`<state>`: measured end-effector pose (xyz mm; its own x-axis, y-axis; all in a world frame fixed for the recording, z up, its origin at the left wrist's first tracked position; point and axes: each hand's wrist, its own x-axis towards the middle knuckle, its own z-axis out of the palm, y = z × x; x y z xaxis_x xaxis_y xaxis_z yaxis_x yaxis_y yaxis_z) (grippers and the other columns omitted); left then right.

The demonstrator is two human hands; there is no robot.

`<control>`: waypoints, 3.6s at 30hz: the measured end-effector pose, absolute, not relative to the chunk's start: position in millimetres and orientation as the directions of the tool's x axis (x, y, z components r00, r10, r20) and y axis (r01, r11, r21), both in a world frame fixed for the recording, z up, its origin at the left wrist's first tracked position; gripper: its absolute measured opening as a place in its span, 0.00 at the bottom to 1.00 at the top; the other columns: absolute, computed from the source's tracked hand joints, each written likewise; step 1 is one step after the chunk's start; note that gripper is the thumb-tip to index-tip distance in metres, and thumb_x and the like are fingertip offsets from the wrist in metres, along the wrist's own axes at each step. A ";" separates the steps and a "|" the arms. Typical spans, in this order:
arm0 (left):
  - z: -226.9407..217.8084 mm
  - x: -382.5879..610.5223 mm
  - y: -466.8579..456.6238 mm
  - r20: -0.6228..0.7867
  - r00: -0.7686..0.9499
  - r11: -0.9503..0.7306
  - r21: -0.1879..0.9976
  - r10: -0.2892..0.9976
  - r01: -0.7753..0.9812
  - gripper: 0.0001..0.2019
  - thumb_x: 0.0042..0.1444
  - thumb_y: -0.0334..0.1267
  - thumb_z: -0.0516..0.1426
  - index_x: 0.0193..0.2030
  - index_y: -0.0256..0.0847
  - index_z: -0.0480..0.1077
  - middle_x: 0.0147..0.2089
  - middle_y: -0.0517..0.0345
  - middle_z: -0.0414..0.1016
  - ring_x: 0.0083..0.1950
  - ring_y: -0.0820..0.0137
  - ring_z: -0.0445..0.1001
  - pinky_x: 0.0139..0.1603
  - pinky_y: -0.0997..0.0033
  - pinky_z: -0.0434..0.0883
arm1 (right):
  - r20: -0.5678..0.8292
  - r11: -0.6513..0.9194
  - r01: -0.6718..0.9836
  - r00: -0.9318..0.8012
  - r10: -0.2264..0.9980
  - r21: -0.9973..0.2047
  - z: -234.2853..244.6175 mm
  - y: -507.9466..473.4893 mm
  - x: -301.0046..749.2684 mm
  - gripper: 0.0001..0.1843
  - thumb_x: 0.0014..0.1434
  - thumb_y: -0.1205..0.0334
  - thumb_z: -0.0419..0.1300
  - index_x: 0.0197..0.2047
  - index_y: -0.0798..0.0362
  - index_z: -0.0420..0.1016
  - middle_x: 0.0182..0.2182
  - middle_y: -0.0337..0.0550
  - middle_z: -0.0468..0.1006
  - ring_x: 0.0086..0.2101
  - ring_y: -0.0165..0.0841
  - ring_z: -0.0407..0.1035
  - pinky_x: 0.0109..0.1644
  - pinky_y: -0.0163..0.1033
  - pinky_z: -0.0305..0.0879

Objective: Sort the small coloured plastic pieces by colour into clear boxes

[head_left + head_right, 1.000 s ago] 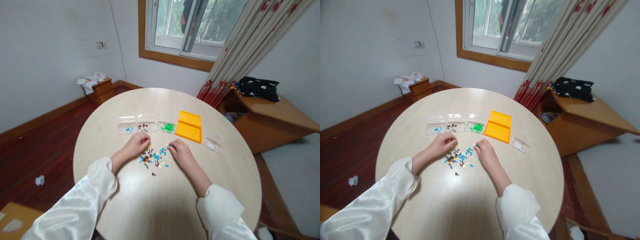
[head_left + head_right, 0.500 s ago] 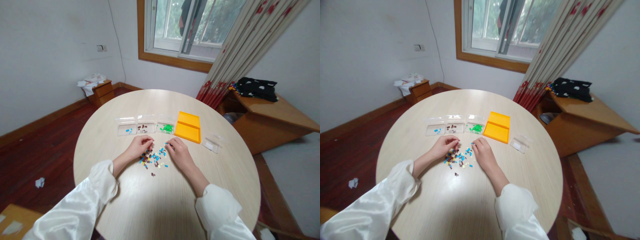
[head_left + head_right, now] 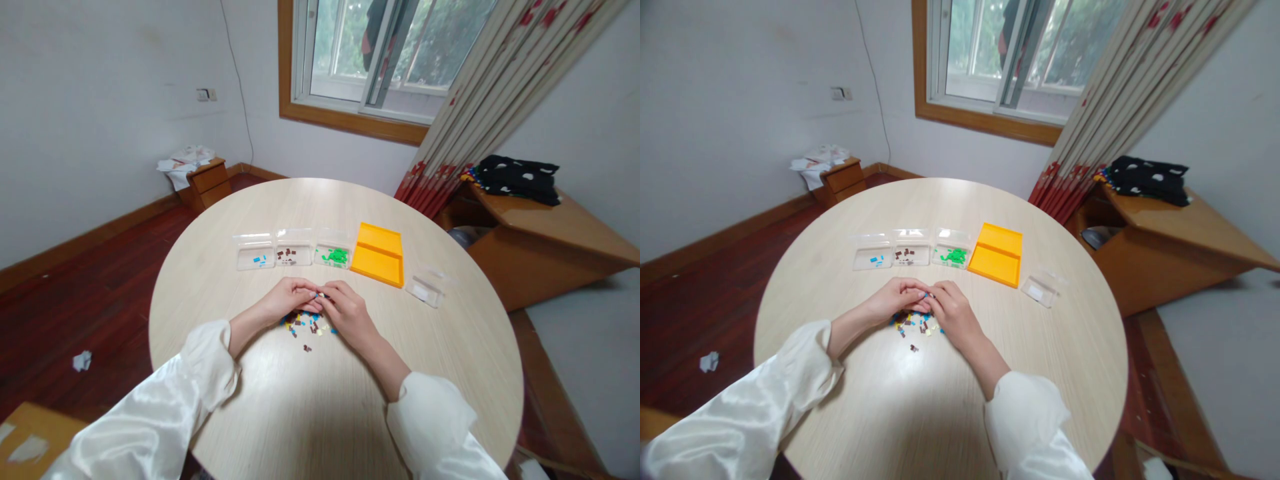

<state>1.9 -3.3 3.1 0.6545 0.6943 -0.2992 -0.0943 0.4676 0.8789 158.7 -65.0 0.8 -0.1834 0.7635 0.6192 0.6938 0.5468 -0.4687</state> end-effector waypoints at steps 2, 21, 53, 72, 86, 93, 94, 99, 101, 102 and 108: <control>2.3 1.5 -2.6 -0.306 0.658 0.476 0.875 0.688 -0.092 0.09 0.48 0.32 0.64 0.35 0.31 0.72 0.28 0.52 0.78 0.29 0.72 0.77 0.40 0.71 0.75 | 0.621 0.549 0.691 -0.182 0.762 -0.471 -0.1 -64.9 158.9 0.13 0.62 0.65 0.53 0.48 0.51 0.74 0.37 0.48 0.75 0.39 0.35 0.71 0.43 0.42 0.72; 13.9 -12.3 12.9 -0.212 0.509 0.329 0.932 0.834 -0.150 0.05 0.50 0.30 0.60 0.30 0.32 0.68 0.22 0.61 0.71 0.17 0.81 0.65 0.20 0.79 0.63 | 0.296 0.259 0.866 -0.136 0.945 -0.428 8.7 -61.2 207.3 0.05 0.55 0.68 0.57 0.29 0.55 0.73 0.27 0.44 0.76 0.30 0.32 0.70 0.35 0.36 0.65; 11.6 -16.4 12.0 -0.376 0.692 0.573 0.817 0.617 -0.067 0.06 0.52 0.32 0.58 0.31 0.29 0.71 0.29 0.50 0.74 0.22 0.77 0.71 0.26 0.77 0.73 | 0.566 0.454 0.746 -0.126 0.814 -0.487 6.2 -66.7 172.0 0.07 0.60 0.68 0.52 0.37 0.53 0.72 0.32 0.45 0.78 0.35 0.34 0.71 0.41 0.39 0.67; 22.0 -28.3 21.1 -0.247 0.685 0.428 0.898 0.686 -0.104 0.08 0.48 0.34 0.63 0.26 0.32 0.68 0.20 0.60 0.69 0.19 0.81 0.65 0.22 0.82 0.66 | 0.506 0.386 0.763 -0.089 0.858 -0.519 2.9 -62.4 165.7 0.09 0.61 0.67 0.51 0.40 0.53 0.72 0.35 0.49 0.77 0.39 0.36 0.70 0.44 0.42 0.67; 9.6 -73.7 73.5 0.274 -0.032 -0.224 0.842 0.961 0.490 0.04 0.52 0.33 0.53 0.30 0.37 0.68 0.20 0.62 0.68 0.24 0.72 0.69 0.32 0.72 0.67 | 0.248 0.284 0.824 -0.181 0.952 -0.490 -0.7 -61.1 172.8 0.06 0.56 0.70 0.56 0.34 0.55 0.74 0.34 0.46 0.74 0.37 0.34 0.68 0.44 0.40 0.64; 14.2 -72.4 68.9 0.379 0.027 -0.307 0.704 0.925 0.640 0.07 0.53 0.34 0.51 0.31 0.38 0.69 0.24 0.59 0.69 0.27 0.70 0.69 0.36 0.71 0.65 | 0.230 0.215 0.854 -0.116 0.966 -0.474 -3.3 -60.1 171.8 0.03 0.55 0.69 0.58 0.34 0.54 0.73 0.31 0.45 0.74 0.35 0.34 0.68 0.41 0.39 0.64; 13.6 -72.8 69.7 0.381 0.020 -0.304 0.703 0.924 0.642 0.07 0.53 0.34 0.51 0.31 0.38 0.69 0.24 0.59 0.70 0.27 0.70 0.69 0.36 0.71 0.65 | 0.236 0.214 0.855 -0.112 0.965 -0.472 -4.1 -60.0 171.8 0.03 0.55 0.68 0.58 0.34 0.54 0.73 0.31 0.44 0.73 0.35 0.34 0.68 0.41 0.39 0.64; 5.9 -77.7 77.2 0.423 0.022 -0.312 0.631 0.906 0.710 0.07 0.52 0.32 0.51 0.32 0.37 0.70 0.32 0.53 0.73 0.34 0.66 0.71 0.41 0.68 0.66 | 0.232 0.193 0.860 -0.089 0.969 -0.473 -5.2 -60.1 170.7 0.03 0.54 0.70 0.57 0.32 0.54 0.71 0.30 0.44 0.73 0.34 0.34 0.67 0.40 0.38 0.63; 2.4 -79.2 79.3 0.404 0.063 -0.314 0.594 0.913 0.741 0.06 0.50 0.30 0.52 0.31 0.37 0.70 0.35 0.49 0.74 0.37 0.64 0.72 0.43 0.66 0.66 | 0.223 0.172 0.861 -0.070 0.972 -0.479 -4.0 -60.6 170.1 0.03 0.53 0.70 0.57 0.32 0.55 0.71 0.30 0.44 0.74 0.34 0.34 0.67 0.40 0.38 0.63; 0.8 -79.5 79.8 0.387 0.088 -0.317 0.580 0.918 0.750 0.06 0.50 0.29 0.52 0.31 0.37 0.71 0.36 0.48 0.74 0.38 0.63 0.72 0.44 0.65 0.67 | 0.220 0.163 0.860 -0.061 0.973 -0.484 -3.3 -60.9 169.9 0.03 0.53 0.70 0.57 0.33 0.55 0.71 0.30 0.44 0.74 0.34 0.34 0.68 0.40 0.38 0.63; -4.7 -76.9 77.3 0.350 0.209 -0.372 0.506 0.913 0.779 0.07 0.49 0.30 0.52 0.31 0.37 0.72 0.37 0.48 0.74 0.41 0.62 0.72 0.48 0.63 0.67 | 0.221 0.160 0.837 -0.049 0.974 -0.523 -0.2 -62.2 170.6 0.05 0.53 0.71 0.55 0.33 0.54 0.71 0.29 0.42 0.76 0.31 0.32 0.69 0.38 0.36 0.63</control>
<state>-76.9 77.3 -4.7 0.2087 0.9132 0.3499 0.7786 -0.3717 0.5056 170.6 -62.2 -0.2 -0.0485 0.9741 0.2208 0.8374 0.1602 -0.5226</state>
